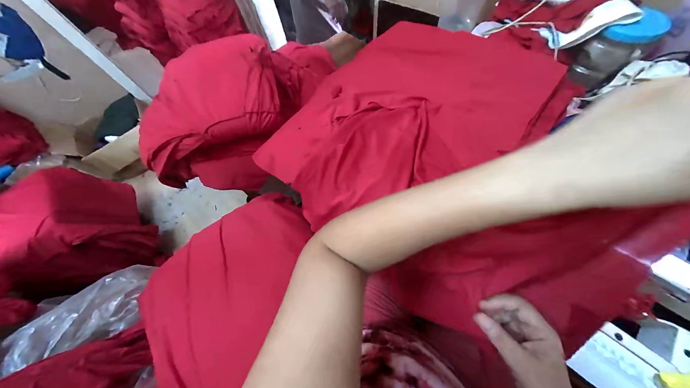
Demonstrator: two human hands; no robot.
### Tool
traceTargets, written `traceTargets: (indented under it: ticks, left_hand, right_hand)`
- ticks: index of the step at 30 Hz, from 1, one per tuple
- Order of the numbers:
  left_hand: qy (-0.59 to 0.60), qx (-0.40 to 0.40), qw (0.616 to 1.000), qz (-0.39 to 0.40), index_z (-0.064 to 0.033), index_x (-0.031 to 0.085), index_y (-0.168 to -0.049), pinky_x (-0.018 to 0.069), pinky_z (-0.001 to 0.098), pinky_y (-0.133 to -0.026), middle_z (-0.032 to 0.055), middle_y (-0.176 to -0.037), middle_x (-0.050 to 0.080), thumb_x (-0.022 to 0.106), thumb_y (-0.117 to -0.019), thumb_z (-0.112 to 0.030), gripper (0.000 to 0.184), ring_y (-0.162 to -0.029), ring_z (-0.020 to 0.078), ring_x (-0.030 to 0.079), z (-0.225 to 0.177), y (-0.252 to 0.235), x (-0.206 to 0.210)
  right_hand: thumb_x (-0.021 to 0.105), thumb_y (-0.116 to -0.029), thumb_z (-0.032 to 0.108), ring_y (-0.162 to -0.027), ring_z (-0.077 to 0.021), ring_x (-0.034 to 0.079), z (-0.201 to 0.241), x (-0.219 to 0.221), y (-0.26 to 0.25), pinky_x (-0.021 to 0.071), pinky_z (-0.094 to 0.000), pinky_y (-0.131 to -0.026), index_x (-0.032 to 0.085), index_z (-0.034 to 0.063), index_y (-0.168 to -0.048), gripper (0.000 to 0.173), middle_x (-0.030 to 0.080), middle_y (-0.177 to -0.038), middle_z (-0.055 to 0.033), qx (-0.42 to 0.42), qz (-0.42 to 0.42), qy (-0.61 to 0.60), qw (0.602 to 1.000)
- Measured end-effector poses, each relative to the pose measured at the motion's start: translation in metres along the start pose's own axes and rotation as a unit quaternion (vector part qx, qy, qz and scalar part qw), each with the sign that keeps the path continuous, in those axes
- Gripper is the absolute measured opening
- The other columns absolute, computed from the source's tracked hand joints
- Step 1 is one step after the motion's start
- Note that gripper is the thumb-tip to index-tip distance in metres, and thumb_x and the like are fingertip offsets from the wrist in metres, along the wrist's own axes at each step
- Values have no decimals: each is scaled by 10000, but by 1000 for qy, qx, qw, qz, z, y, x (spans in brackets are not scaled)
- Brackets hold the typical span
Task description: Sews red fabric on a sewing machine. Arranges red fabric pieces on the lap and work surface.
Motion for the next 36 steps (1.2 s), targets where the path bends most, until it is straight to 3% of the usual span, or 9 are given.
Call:
traceTargets:
  ticks: [5,8,12,17,23,25,29,33,36]
  left_hand:
    - [-14,-58,993,-106,-7,757,-972,544,383,-842,120,-952,726,705,-930,-103,117,-940,216,696,70,55,-56]
    - [-79,-67,976,-192,-111,755,-949,573,355,-778,33,-915,715,710,-938,-222,121,-880,153,687,145,115,-35]
    - [-55,-341,938,-39,-2,737,-1069,533,572,-912,184,-1045,723,654,-984,-208,237,-1031,344,695,172,194,-28]
    - [-35,-415,909,-26,-16,717,-1050,523,590,-847,174,-954,711,619,-1010,-284,288,-936,344,690,192,229,-15]
    - [-22,-387,921,-35,25,678,-1128,514,582,-895,224,-1045,687,632,-996,-245,303,-987,362,666,187,227,-19]
    - [-32,-371,926,-71,28,652,-1197,501,576,-905,256,-1142,655,654,-980,-282,378,-1028,381,638,179,222,-25]
    - [-81,-228,961,-136,-91,697,-1151,459,475,-1000,131,-1167,685,629,-1002,-347,305,-1134,280,616,154,198,-29]
    - [34,-90,995,-6,-115,764,-1028,497,440,-978,63,-1074,738,587,-966,-143,190,-1100,227,656,107,153,12]
    - [51,-75,985,148,-126,797,-1004,529,533,-915,65,-1073,754,692,-780,2,279,-1095,279,673,90,139,56]
  right_hand:
    - [653,-893,2,-842,29,668,0,-24,-15,573,-154,-752,599,163,-1175,329,699,-1044,138,105,-53,-73,990]
    - [696,-933,159,-885,15,686,-9,-22,-14,577,-183,-803,694,183,-1154,223,742,-989,120,164,51,-97,980]
    - [732,-920,308,-818,41,658,-19,-6,-11,552,-156,-740,700,243,-1030,132,718,-891,124,168,133,-181,960]
    - [652,-954,457,-902,64,670,-18,-10,-4,558,-157,-797,749,294,-1101,240,740,-989,163,156,128,-290,935]
    - [652,-967,419,-883,55,684,-14,-22,3,564,-145,-740,743,278,-1158,254,751,-1023,135,123,108,-384,909]
    - [710,-927,377,-972,25,695,-14,-19,5,584,-185,-826,716,289,-1220,306,749,-1107,120,132,99,-377,911]
    - [778,-867,241,-1013,-32,705,-15,-9,8,590,-237,-880,703,246,-1250,390,749,-1143,68,172,80,-417,889]
    - [730,-893,225,-916,27,695,-13,-11,9,585,-186,-794,732,272,-1156,267,752,-1042,115,180,105,-370,905]
    - [721,-873,242,-844,80,663,-9,-14,9,557,-134,-730,733,307,-1070,207,729,-947,174,153,99,-288,940]
Point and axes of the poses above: each hand's wrist, its own y-axis away from the middle knuckle, its own x-axis out of the palm, z = x × y, the point moved 4 cm from there along -y, towards the middle knuckle
